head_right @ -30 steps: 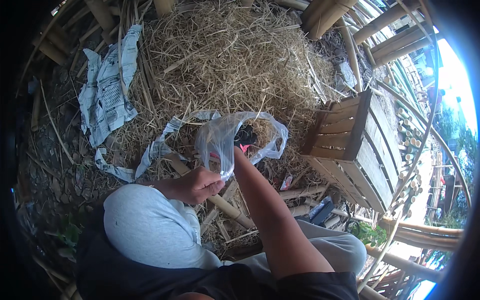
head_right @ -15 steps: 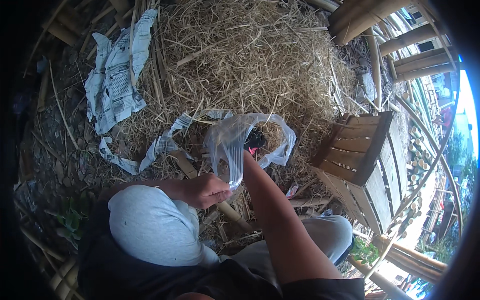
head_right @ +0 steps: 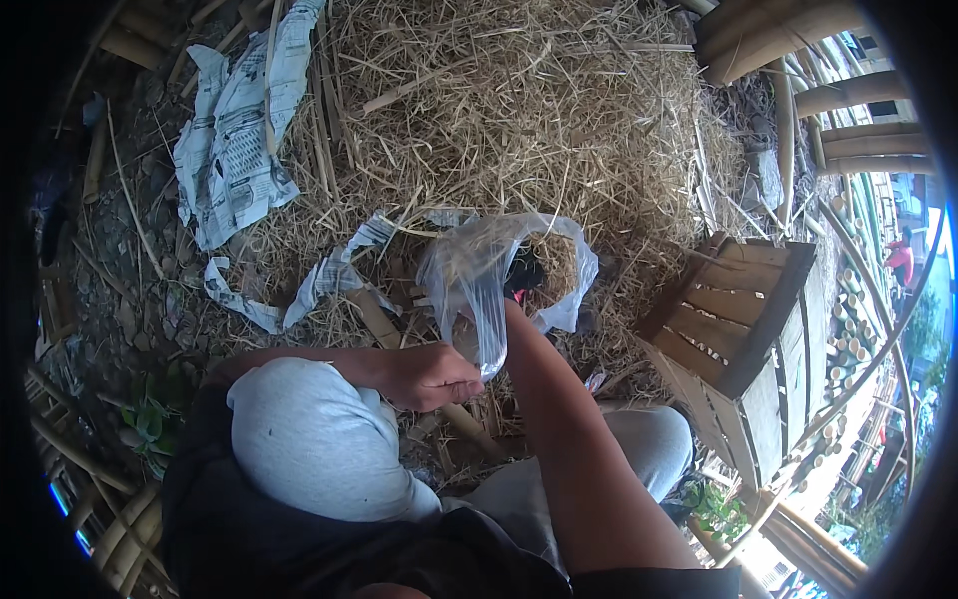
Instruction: The person picks up bunches of straw from a large pile on the ground and puts them into a clear plastic bag held in the other hand.
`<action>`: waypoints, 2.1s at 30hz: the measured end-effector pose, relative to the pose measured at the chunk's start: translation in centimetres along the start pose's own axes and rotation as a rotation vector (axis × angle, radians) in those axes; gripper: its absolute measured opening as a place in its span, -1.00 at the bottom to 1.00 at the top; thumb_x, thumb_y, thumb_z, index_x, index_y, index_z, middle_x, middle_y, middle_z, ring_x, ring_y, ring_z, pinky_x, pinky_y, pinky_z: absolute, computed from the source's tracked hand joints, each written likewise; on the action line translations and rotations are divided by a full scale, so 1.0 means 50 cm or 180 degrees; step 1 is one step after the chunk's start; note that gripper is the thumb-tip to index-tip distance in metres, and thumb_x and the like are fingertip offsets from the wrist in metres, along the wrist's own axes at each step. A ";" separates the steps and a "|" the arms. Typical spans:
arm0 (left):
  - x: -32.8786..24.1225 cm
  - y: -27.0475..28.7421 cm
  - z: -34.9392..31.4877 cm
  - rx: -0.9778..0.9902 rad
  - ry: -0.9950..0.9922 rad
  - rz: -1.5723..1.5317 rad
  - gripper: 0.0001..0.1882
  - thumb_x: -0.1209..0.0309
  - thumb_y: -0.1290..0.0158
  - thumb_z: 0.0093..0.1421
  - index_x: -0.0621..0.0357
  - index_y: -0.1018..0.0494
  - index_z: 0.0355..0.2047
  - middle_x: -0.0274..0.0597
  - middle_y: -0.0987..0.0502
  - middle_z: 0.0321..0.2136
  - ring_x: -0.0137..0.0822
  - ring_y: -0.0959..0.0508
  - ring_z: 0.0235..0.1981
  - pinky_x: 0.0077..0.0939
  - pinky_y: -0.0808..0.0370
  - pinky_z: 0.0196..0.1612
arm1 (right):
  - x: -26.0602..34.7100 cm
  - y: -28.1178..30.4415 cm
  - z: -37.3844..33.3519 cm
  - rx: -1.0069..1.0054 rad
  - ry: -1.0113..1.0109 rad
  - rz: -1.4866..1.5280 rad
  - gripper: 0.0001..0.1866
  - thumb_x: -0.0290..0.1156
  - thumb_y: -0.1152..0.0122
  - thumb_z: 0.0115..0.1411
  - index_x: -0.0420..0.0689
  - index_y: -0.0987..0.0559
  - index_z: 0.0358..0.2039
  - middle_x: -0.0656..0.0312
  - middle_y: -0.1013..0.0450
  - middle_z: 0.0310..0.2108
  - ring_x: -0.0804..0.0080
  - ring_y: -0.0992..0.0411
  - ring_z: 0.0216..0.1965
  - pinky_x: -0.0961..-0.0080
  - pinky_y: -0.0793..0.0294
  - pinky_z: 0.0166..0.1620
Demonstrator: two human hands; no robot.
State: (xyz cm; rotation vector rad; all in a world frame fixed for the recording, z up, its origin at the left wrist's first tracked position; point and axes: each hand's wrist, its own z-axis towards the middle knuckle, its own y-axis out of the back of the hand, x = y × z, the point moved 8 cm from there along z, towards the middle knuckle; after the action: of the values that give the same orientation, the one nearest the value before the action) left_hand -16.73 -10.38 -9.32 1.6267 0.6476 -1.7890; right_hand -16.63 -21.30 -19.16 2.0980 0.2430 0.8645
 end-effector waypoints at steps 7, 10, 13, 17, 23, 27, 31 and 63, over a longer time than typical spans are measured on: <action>-0.019 0.026 0.004 -0.0313 0.0261 0.0159 -0.70 0.28 0.09 0.44 0.26 -0.35 -0.37 -0.01 -0.44 -0.58 -0.07 -0.45 -0.57 -0.20 -0.37 -0.40 | -0.013 0.016 0.001 -0.0079 0.0062 0.0061 -0.21 0.24 -0.14 0.22 -0.03 -0.39 0.30 0.10 -0.51 0.11 0.25 -0.47 0.13 0.37 -0.38 0.21; -0.033 0.082 0.007 -0.0460 0.0548 -0.0125 -0.68 0.19 0.17 0.47 0.21 -0.36 -0.21 -0.17 -0.51 -0.40 -0.34 -0.51 -0.34 -0.32 -0.46 -0.20 | -0.026 0.026 0.007 -0.0101 0.0068 0.0127 -0.22 0.24 -0.13 0.23 -0.03 -0.39 0.30 0.11 -0.51 0.11 0.25 -0.47 0.13 0.37 -0.38 0.21; -0.061 0.136 0.026 -0.0218 0.0425 -0.0810 -0.36 0.02 0.24 0.44 0.36 -0.19 0.24 -0.06 -0.53 -0.17 -0.34 -0.58 -0.17 -0.52 -0.61 -0.35 | -0.042 0.047 0.007 -0.0078 0.0081 0.0242 -0.22 0.24 -0.12 0.24 -0.03 -0.38 0.31 0.11 -0.51 0.11 0.26 -0.47 0.13 0.38 -0.37 0.22; -0.108 0.178 0.045 -0.0395 0.0028 -0.1774 -0.19 -0.04 0.21 0.37 0.44 -0.01 0.34 0.05 -0.52 -0.07 -0.19 -0.59 -0.05 -0.44 -0.67 -0.29 | -0.053 0.105 -0.018 0.0178 0.0164 0.0725 -0.22 0.24 -0.11 0.25 -0.02 -0.38 0.32 0.12 -0.52 0.11 0.28 -0.47 0.13 0.38 -0.37 0.22; -0.184 0.218 0.027 -0.0802 -0.0538 -0.1601 -0.10 -0.05 0.20 0.34 0.46 0.13 0.41 0.14 -0.49 -0.03 -0.09 -0.56 0.02 -0.42 -0.67 -0.31 | -0.004 0.269 -0.158 0.0289 0.0380 0.1594 -0.23 0.23 -0.09 0.27 -0.02 -0.37 0.33 0.14 -0.52 0.11 0.29 -0.47 0.13 0.39 -0.36 0.23; -0.256 0.256 -0.037 -0.0793 -0.1144 -0.1636 -0.16 0.00 0.09 0.33 0.39 0.03 0.39 0.02 -0.55 -0.11 -0.15 -0.60 -0.10 -0.48 -0.64 -0.43 | 0.019 0.357 -0.298 -0.0184 0.0825 0.2330 -0.17 0.19 -0.07 0.31 -0.19 -0.26 0.36 0.00 -0.34 0.27 0.25 -0.33 0.25 0.29 -0.22 0.31; -0.319 0.292 -0.134 -0.1138 -0.1416 -0.1717 -0.03 0.05 0.01 0.31 0.50 0.23 0.41 -0.01 -0.47 -0.24 -0.18 -0.55 -0.29 -0.54 -0.56 -0.51 | 0.013 0.398 -0.422 -0.0592 0.2680 0.3798 -0.11 0.21 -0.12 0.25 -0.28 -0.29 0.32 -0.04 -0.37 0.25 0.07 -0.33 0.28 0.10 -0.17 0.34; -0.098 0.305 -0.178 -0.1675 0.1473 0.1380 -0.75 0.42 0.02 0.37 0.43 -0.53 -0.21 0.04 -0.64 -0.23 -0.41 -0.62 -0.21 -0.45 -0.52 -0.06 | -0.348 0.302 0.265 -0.2328 -0.0742 0.0573 -0.63 -0.04 -0.30 0.13 -0.14 -0.65 -0.35 -0.14 -0.57 -0.28 -0.17 -0.53 -0.14 0.05 -0.51 -0.09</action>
State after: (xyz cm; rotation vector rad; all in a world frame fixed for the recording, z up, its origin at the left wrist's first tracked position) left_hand 0.67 -13.75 -4.71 1.6438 0.8087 -0.8443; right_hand -22.78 -47.03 -21.76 1.5158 -0.3478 0.6647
